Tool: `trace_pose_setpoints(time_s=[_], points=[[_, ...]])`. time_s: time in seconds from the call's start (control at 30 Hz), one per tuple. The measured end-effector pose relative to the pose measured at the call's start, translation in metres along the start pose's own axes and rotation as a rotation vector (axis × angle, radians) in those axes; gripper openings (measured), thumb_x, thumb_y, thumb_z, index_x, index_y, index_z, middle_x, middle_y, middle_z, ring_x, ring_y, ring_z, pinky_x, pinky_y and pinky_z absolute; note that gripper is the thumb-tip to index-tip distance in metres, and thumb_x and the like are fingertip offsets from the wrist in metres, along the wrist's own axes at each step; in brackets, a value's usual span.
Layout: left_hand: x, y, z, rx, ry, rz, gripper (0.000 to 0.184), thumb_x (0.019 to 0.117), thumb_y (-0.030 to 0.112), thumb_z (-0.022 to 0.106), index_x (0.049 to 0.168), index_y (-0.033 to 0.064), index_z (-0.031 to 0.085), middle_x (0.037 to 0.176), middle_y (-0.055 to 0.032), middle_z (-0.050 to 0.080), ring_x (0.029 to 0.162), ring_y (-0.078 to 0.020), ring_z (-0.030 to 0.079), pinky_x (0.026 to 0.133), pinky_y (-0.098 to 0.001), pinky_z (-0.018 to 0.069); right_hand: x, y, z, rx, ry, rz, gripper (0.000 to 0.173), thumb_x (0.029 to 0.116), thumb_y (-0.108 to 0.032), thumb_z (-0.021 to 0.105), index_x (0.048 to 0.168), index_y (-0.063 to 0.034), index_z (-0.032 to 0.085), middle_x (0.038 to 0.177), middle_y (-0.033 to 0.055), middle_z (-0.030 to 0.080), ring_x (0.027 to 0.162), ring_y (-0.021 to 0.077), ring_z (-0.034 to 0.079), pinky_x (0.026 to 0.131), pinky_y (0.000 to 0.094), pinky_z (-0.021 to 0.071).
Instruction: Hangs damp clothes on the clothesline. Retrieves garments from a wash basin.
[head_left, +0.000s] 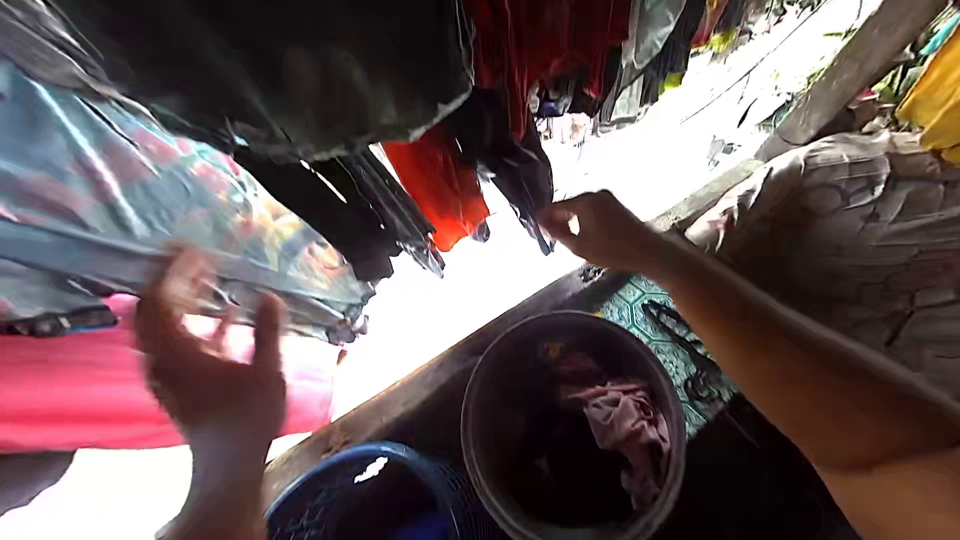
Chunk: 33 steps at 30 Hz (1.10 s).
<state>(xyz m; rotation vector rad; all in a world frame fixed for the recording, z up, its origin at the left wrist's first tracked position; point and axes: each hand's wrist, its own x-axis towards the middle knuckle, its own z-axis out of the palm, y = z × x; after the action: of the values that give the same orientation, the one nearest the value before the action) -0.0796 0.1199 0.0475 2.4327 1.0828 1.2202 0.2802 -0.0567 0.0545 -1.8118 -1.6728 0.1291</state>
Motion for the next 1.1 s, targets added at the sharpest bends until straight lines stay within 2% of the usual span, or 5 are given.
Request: trace_pose_setpoints(time_s=[0.13, 0.27, 0.57, 0.87, 1.1], points=[[-0.135, 0.005, 0.043, -0.118, -0.363, -0.331, 0.06, 0.0969, 0.022, 0.063, 0.149, 0.0007, 0.044, 0.151, -0.024, 0.047, 0.131, -0.0359, 0.056, 0.104, -0.055, 0.0495, -0.082, 0.067, 0.124, 0.082, -0.523, 0.278, 0.029, 0.1003, -0.016, 0.064, 0.125, -0.0014, 0.07, 0.113, 0.0214, 0.072, 0.107, 0.0371, 0.069, 0.098, 0.0581, 0.0512], [-0.215, 0.005, 0.079, -0.22, -0.568, -0.4, 0.047, 0.0948, 0.018, 0.066, 0.138, 0.002, 0.058, 0.144, -0.0212, 0.055, 0.133, -0.0344, 0.055, 0.101, -0.0529, 0.0527, -0.124, 0.078, 0.197, 0.011, -0.623, 0.681, 0.092, 0.0816, -0.046, 0.085, 0.158, -0.0244, 0.039, 0.152, 0.0303, 0.042, 0.134, 0.0536, 0.045, 0.101, 0.0732, 0.0416], [-0.256, 0.017, 0.122, -0.361, -0.725, -0.476, 0.041, 0.0951, 0.014, 0.066, 0.135, 0.0052, 0.063, 0.139, -0.0179, 0.06, 0.124, -0.0263, 0.062, 0.098, -0.0392, 0.056, -0.182, 0.023, 0.211, -0.024, -0.582, 0.407, 0.051, 0.0846, -0.015, 0.077, 0.134, -0.0138, 0.065, 0.13, 0.0247, 0.062, 0.126, 0.0484, 0.054, 0.099, 0.0726, 0.039], [-0.203, 0.014, 0.233, -0.09, -1.062, -0.242, 0.089, 0.0878, 0.026, 0.076, 0.163, 0.0155, 0.029, 0.168, -0.0206, 0.022, 0.154, -0.0421, 0.021, 0.121, -0.063, 0.0247, -0.137, 0.046, 0.175, 0.057, -0.242, 0.409, 0.024, 0.0992, -0.026, 0.067, 0.108, -0.0041, 0.072, 0.099, 0.0168, 0.072, 0.1, 0.0355, 0.069, 0.092, 0.0587, 0.0536], [-0.213, 0.03, 0.28, 0.158, -1.373, -0.272, 0.088, 0.0959, 0.069, 0.049, 0.165, 0.023, 0.02, 0.172, -0.0001, 0.016, 0.159, -0.035, -0.001, 0.118, -0.073, 0.0101, -0.09, 0.096, 0.23, -0.05, -0.794, 0.639, 0.041, 0.105, -0.025, 0.054, 0.143, -0.009, 0.059, 0.147, 0.0223, 0.053, 0.137, 0.0414, 0.05, 0.112, 0.0623, 0.0394]])
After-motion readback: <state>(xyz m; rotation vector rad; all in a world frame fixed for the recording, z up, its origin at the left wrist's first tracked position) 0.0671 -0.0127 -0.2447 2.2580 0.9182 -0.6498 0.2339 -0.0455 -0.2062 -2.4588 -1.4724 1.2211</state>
